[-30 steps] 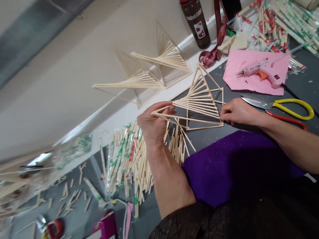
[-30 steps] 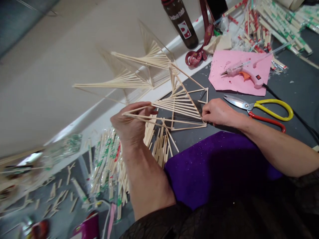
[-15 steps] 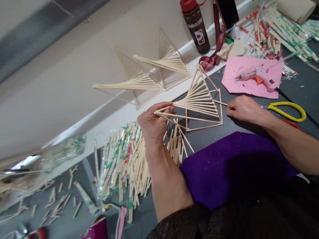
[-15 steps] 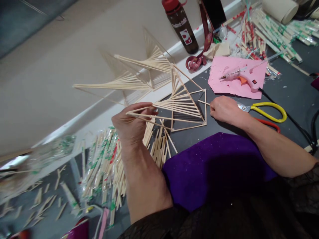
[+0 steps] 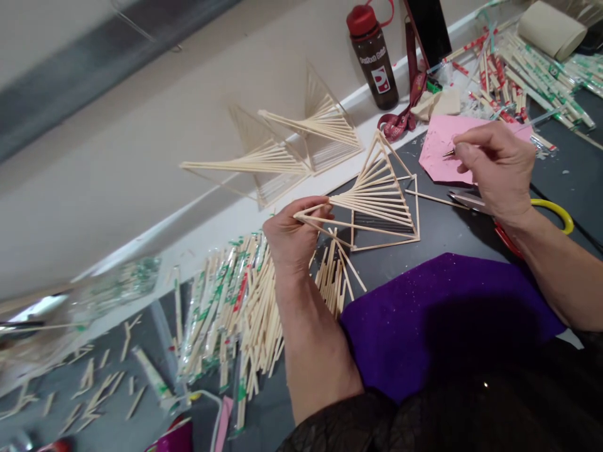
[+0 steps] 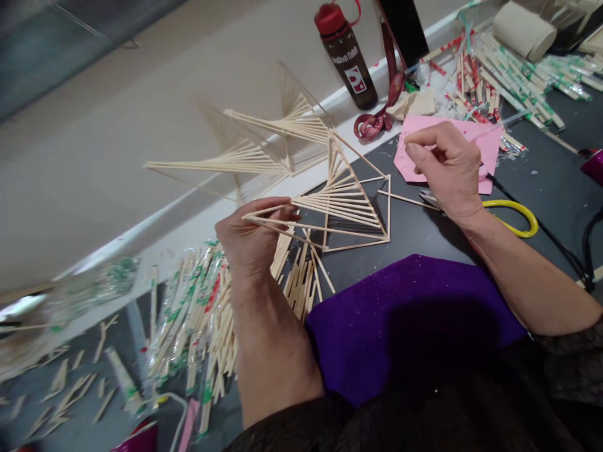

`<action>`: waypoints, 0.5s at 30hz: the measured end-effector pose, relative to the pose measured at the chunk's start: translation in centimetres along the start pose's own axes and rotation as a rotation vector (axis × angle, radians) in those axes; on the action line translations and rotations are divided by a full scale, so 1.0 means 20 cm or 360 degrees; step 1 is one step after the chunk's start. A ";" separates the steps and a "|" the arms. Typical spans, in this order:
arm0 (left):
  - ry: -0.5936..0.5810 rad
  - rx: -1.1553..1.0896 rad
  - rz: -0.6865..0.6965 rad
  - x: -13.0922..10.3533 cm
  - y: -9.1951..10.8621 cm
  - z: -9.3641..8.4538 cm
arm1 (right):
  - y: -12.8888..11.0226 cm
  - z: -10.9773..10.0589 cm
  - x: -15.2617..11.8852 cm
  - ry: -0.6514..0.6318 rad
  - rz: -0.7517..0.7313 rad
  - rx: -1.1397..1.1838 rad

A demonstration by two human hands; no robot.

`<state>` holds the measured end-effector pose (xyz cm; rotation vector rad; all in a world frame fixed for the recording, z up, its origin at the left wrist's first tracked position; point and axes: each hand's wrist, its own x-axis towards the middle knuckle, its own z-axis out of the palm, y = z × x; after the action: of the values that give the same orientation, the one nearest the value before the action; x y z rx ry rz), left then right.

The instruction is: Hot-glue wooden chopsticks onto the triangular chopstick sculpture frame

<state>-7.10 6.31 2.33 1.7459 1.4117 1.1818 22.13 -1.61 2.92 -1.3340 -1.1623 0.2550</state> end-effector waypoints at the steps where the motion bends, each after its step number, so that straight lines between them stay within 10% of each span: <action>1: 0.0003 0.0004 -0.0002 0.00 0.00 0.00 | 0.01 0.00 0.00 -0.0057 -0.0054 -0.0050; 15: -0.0008 -0.0055 0.0001 0.00 -0.03 -0.01 | 0.06 0.06 -0.11 -0.0796 -0.0106 -0.0375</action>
<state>-7.58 6.40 1.93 1.7245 1.3803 1.1944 20.67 -2.10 0.52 -1.4784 -1.6950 0.4297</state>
